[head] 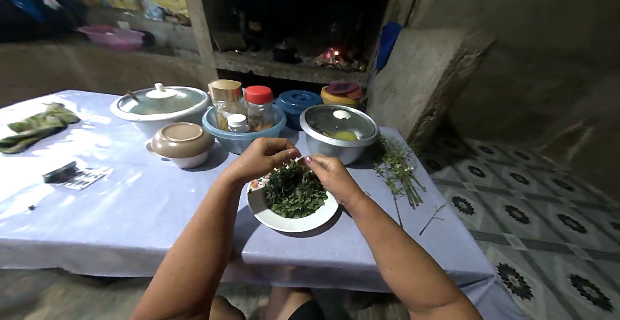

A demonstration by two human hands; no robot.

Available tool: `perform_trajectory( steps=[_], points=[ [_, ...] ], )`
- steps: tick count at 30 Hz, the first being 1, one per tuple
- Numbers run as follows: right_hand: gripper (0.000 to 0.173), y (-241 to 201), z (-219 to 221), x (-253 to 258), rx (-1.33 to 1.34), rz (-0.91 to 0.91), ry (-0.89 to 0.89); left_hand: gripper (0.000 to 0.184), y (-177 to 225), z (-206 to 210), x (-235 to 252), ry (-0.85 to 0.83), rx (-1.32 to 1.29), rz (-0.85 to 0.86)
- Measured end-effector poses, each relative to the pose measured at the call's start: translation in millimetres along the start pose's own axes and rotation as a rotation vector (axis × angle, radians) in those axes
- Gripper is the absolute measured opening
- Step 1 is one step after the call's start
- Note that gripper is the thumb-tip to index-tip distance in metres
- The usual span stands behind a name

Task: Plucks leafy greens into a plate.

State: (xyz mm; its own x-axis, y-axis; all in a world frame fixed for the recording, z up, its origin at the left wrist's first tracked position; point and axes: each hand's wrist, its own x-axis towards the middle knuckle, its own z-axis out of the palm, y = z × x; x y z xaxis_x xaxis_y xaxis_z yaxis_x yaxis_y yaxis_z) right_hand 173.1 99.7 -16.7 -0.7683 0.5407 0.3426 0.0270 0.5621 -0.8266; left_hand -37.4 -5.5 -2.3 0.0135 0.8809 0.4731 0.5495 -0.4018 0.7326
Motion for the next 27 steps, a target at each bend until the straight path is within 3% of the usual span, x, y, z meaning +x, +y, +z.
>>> perform_trajectory(
  steps=[4,9,12,15,17,20,22,27],
  points=[
    [0.029,-1.9,-4.6,1.2,-0.245,-0.107,0.027,0.023,-0.9,-8.2,-1.0,0.027,0.058,-0.107],
    [0.019,-3.4,-3.1,0.5,-0.418,-0.051,-0.035,0.023,-11.7,-12.9,1.3,0.024,0.305,-0.290],
    [0.021,-3.1,-4.3,1.0,-0.517,-0.004,-0.111,0.025,-13.6,-6.3,-2.7,-0.081,0.380,-0.300],
    [0.038,-3.0,-2.7,2.7,-0.542,0.020,-0.191,0.026,-12.2,-2.8,-2.7,-0.264,0.388,-0.347],
    [0.045,-0.6,1.0,2.9,-0.541,-0.005,-0.239,0.028,-13.9,0.4,-0.8,-0.320,0.390,-0.331],
    [0.027,5.1,6.1,2.7,-0.571,-0.058,-0.259,0.019,-12.0,8.1,2.2,-0.317,0.434,-0.259],
    [0.018,3.9,5.7,2.3,-0.580,-0.067,-0.224,0.012,-9.9,10.8,3.4,-0.295,0.458,-0.206],
    [0.015,1.2,-2.3,2.8,-0.428,-0.099,-0.056,0.008,3.3,0.8,-0.1,-0.124,0.300,-0.107]
  ],
)
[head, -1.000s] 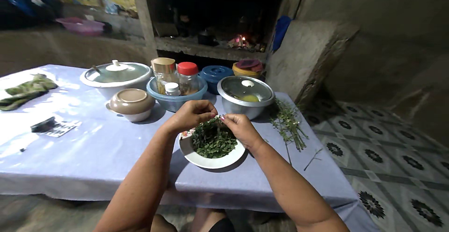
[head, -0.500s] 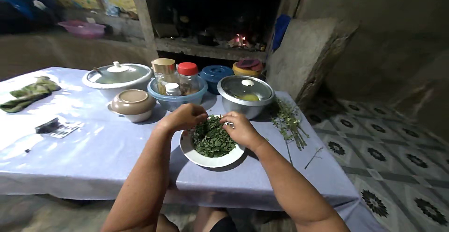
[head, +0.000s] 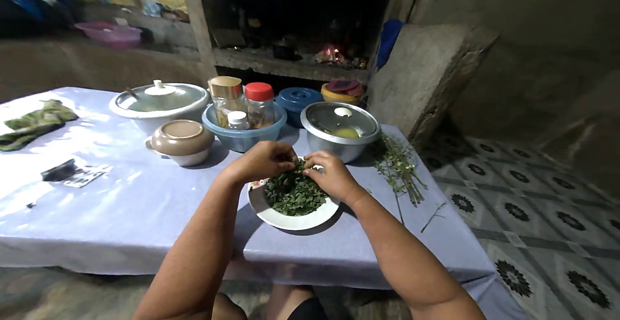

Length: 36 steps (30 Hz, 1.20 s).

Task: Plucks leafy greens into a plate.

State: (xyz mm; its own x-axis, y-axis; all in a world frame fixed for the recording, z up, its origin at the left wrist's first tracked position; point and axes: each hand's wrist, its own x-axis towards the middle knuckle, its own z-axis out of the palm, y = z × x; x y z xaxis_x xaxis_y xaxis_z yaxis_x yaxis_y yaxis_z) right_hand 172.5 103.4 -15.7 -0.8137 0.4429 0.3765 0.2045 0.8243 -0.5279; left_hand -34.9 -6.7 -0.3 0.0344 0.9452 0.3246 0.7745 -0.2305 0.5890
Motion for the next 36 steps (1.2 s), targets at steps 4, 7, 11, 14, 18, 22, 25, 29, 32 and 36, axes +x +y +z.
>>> perform_trajectory(
  steps=[4,7,11,14,18,22,25,29,32,36],
  points=[
    [0.017,-0.2,-7.4,-1.6,0.190,-0.007,0.098,0.014,2.5,-6.0,-5.2,0.104,-0.222,0.134],
    [0.023,3.3,-9.1,-0.5,0.247,0.008,0.050,0.018,4.1,-6.1,-6.5,0.100,-0.256,0.172],
    [0.025,5.5,-9.2,1.1,0.230,0.063,0.010,0.018,0.8,-5.7,-6.0,0.100,-0.229,0.183],
    [0.019,9.7,-11.4,3.2,0.267,0.087,0.019,0.018,-4.4,-9.7,-6.6,0.098,-0.180,0.123],
    [0.013,13.1,-13.7,1.5,0.314,0.116,0.015,0.010,-13.6,-12.4,-5.5,0.015,0.014,-0.041],
    [0.014,10.3,-11.6,0.1,0.305,0.008,-0.018,0.014,-20.7,-6.1,0.2,0.074,0.229,-0.086],
    [0.018,6.2,-7.4,-0.2,0.220,-0.137,-0.054,0.016,-28.0,-3.4,5.1,0.101,0.298,-0.114],
    [0.038,1.9,5.7,-1.9,-0.010,-0.281,-0.089,0.015,-26.1,-0.4,6.5,0.081,0.286,-0.092],
    [0.018,4.8,11.1,-1.3,-0.097,-0.272,-0.075,0.015,-28.3,2.5,8.1,0.050,0.304,-0.109],
    [0.010,7.2,6.7,-0.1,0.000,-0.197,0.037,0.015,-23.9,2.2,6.7,0.071,0.266,-0.069]
  ],
)
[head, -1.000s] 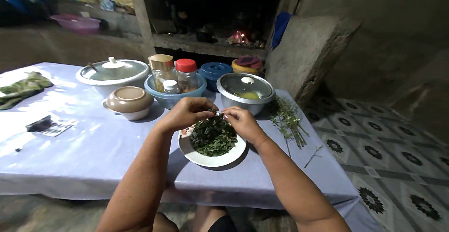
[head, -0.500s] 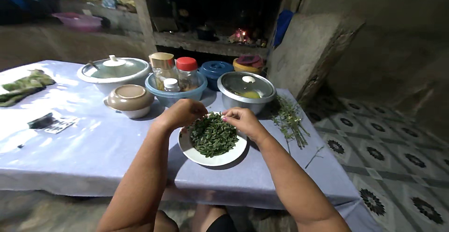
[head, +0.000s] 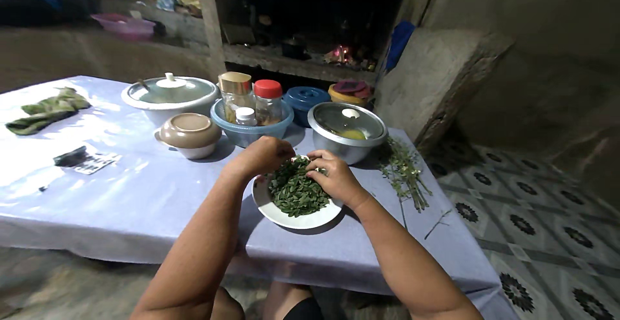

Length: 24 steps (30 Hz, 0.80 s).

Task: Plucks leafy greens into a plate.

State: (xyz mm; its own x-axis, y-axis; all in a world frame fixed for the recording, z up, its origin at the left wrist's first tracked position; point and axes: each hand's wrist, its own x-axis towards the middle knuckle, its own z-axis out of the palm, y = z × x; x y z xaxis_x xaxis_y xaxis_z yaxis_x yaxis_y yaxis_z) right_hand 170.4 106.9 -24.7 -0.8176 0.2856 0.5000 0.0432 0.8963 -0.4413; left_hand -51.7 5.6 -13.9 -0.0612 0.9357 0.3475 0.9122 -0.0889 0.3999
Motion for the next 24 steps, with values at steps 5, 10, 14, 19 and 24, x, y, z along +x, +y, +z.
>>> perform_trajectory(
  steps=[5,10,14,19,24],
  points=[
    [0.012,-3.8,-5.0,-0.1,0.105,0.097,0.060,0.023,8.6,-5.2,-3.8,0.001,-0.247,0.105],
    [0.012,-3.1,-4.1,0.0,0.169,0.180,0.072,0.017,17.8,-7.1,-6.8,-0.067,-0.448,0.139],
    [0.013,-2.1,-4.1,0.6,0.265,0.236,0.098,0.015,19.3,-5.3,-6.4,-0.074,-0.464,0.119],
    [0.013,-3.9,-3.1,0.5,0.299,0.247,0.102,0.011,20.4,-5.8,-6.3,-0.071,-0.424,0.110],
    [0.013,-4.0,-1.0,0.3,0.302,0.226,0.087,0.006,22.7,-4.9,-5.4,-0.091,-0.401,0.116]
  ],
)
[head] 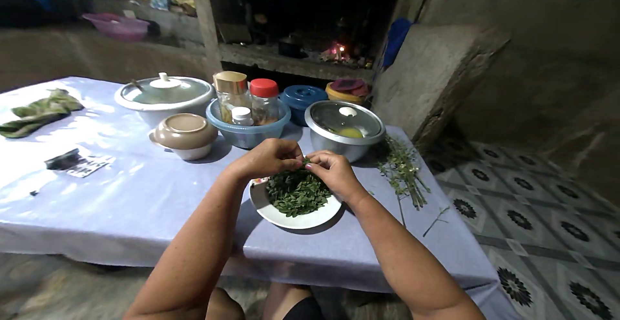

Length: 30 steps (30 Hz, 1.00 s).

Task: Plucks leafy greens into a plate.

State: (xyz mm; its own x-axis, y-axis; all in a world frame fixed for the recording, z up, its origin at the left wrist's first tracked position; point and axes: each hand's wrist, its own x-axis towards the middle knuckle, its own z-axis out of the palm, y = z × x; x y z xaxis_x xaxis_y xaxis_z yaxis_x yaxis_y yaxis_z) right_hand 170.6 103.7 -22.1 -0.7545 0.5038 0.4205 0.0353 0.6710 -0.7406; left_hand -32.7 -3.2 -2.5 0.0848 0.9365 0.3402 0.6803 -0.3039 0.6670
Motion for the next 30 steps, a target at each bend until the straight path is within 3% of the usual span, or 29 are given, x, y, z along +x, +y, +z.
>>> perform_trajectory(
  steps=[7,11,19,30],
  points=[
    [0.032,1.0,-5.9,2.1,0.155,0.055,-0.058,0.010,-4.8,-1.6,-0.9,0.040,0.029,0.026],
    [0.032,-1.5,-2.7,-1.7,0.216,0.081,-0.069,0.010,-1.5,-0.2,-0.4,0.030,0.029,0.008],
    [0.025,6.0,11.6,-0.6,0.213,0.006,0.014,0.010,0.7,5.7,1.5,0.028,0.096,0.016],
    [0.008,7.1,2.7,0.1,0.248,-0.037,-0.022,0.013,-2.8,-0.2,-1.4,0.018,0.113,0.032]
  ],
)
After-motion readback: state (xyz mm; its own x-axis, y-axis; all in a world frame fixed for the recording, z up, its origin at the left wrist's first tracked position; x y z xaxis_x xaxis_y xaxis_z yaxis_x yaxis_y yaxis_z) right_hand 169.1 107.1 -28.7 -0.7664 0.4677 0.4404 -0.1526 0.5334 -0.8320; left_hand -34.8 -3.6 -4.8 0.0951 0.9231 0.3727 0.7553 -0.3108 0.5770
